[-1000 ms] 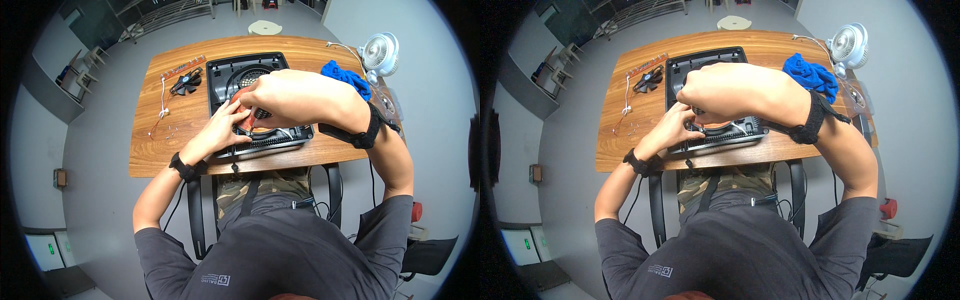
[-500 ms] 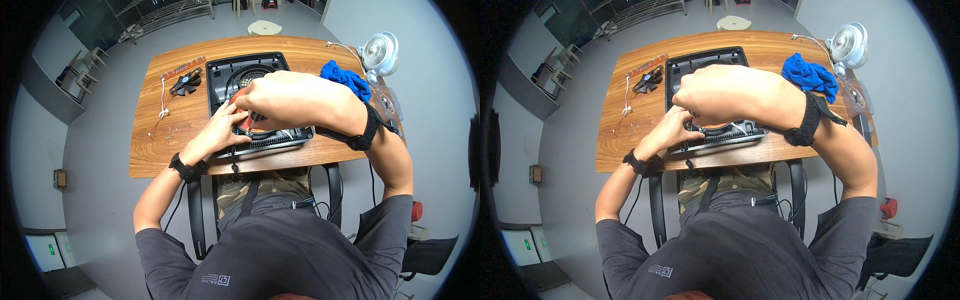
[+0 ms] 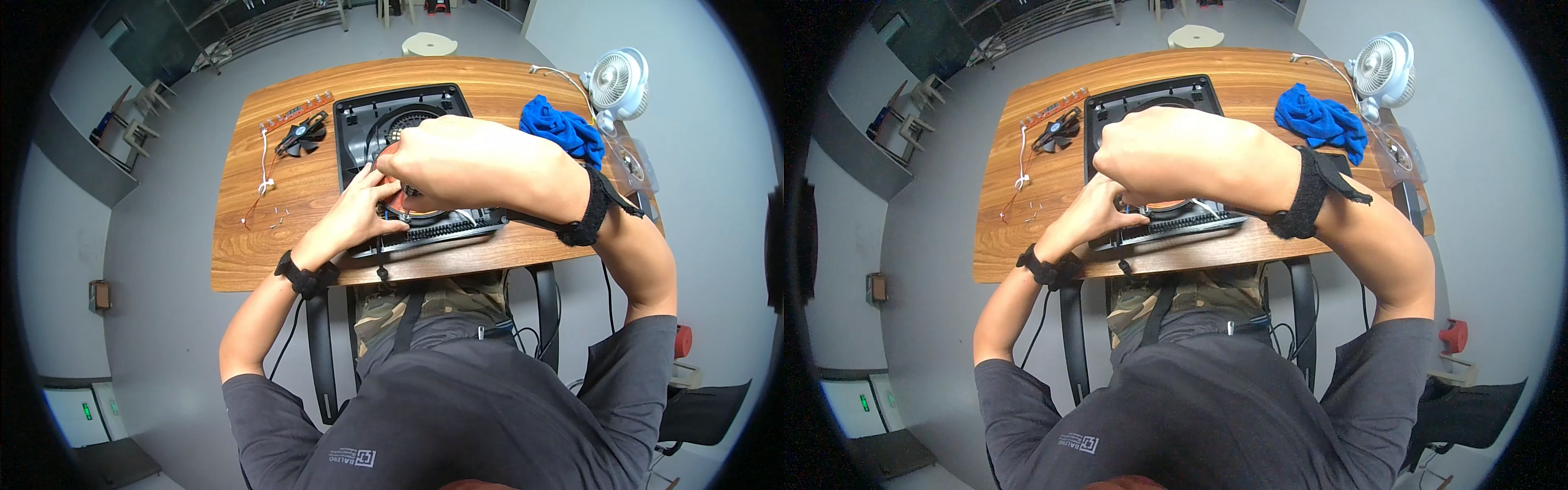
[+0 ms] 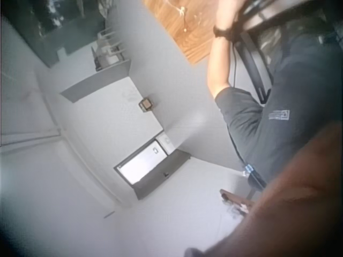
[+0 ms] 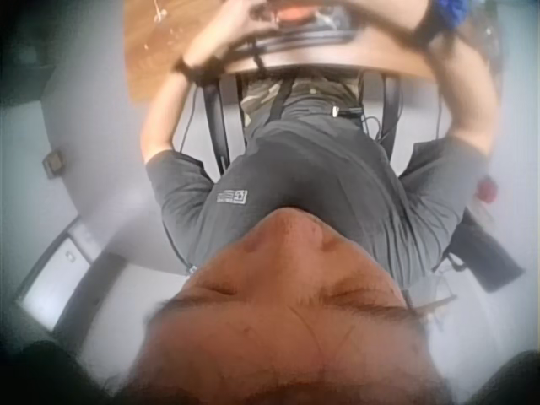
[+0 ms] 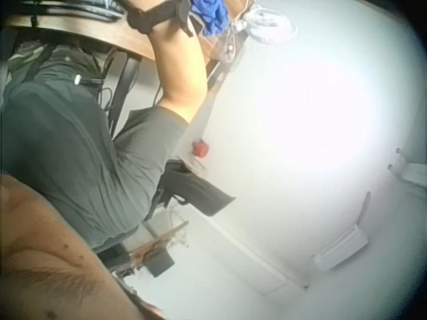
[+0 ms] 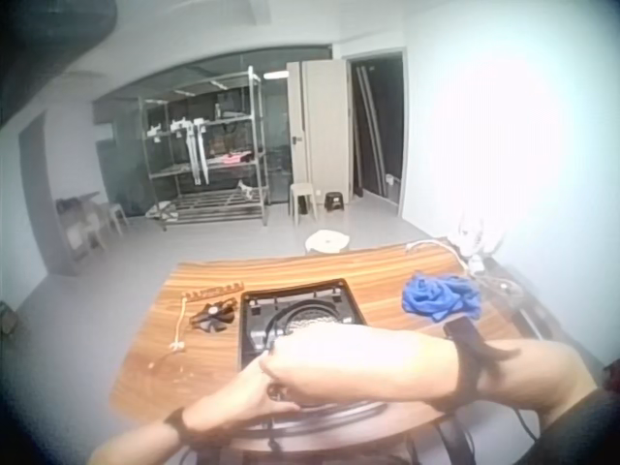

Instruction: The person wipes the interior of a black plastic device housing with a blue cloth, then places a copper-colored circular component inside. They use a screwdriver to fasten screws around the component, securing it within the housing.

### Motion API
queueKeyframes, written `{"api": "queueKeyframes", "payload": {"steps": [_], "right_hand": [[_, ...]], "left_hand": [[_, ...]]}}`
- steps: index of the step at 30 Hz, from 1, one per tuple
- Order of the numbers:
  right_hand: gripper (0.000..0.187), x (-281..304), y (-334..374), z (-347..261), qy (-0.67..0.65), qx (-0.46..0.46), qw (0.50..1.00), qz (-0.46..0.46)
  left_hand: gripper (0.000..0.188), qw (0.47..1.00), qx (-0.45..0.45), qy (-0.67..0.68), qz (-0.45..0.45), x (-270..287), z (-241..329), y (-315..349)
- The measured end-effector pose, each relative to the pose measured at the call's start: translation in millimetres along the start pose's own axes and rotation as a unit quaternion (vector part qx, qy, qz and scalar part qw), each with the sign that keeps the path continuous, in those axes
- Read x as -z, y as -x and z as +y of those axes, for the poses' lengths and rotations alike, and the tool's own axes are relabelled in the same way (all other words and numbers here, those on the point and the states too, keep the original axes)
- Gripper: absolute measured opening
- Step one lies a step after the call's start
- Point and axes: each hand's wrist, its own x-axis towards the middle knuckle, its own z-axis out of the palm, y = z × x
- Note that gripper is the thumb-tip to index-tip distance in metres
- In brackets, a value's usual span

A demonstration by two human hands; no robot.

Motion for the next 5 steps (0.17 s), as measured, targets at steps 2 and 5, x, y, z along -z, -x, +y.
{"api": "queueKeyframes", "payload": {"steps": [2,5], "right_hand": [[0.029,-3.1,-1.6,-1.4,0.011,-0.017,1.0,-0.001],[0.032,-2.0,1.2,-5.2,0.023,-0.039,0.999,0.016]], "left_hand": [[0.071,1.0,-0.008,-0.001,0.015,-0.2,1.7,0.4],[0.072,1.0,-0.015,0.006,0.024,1.0,3.6,-1.1]]}}
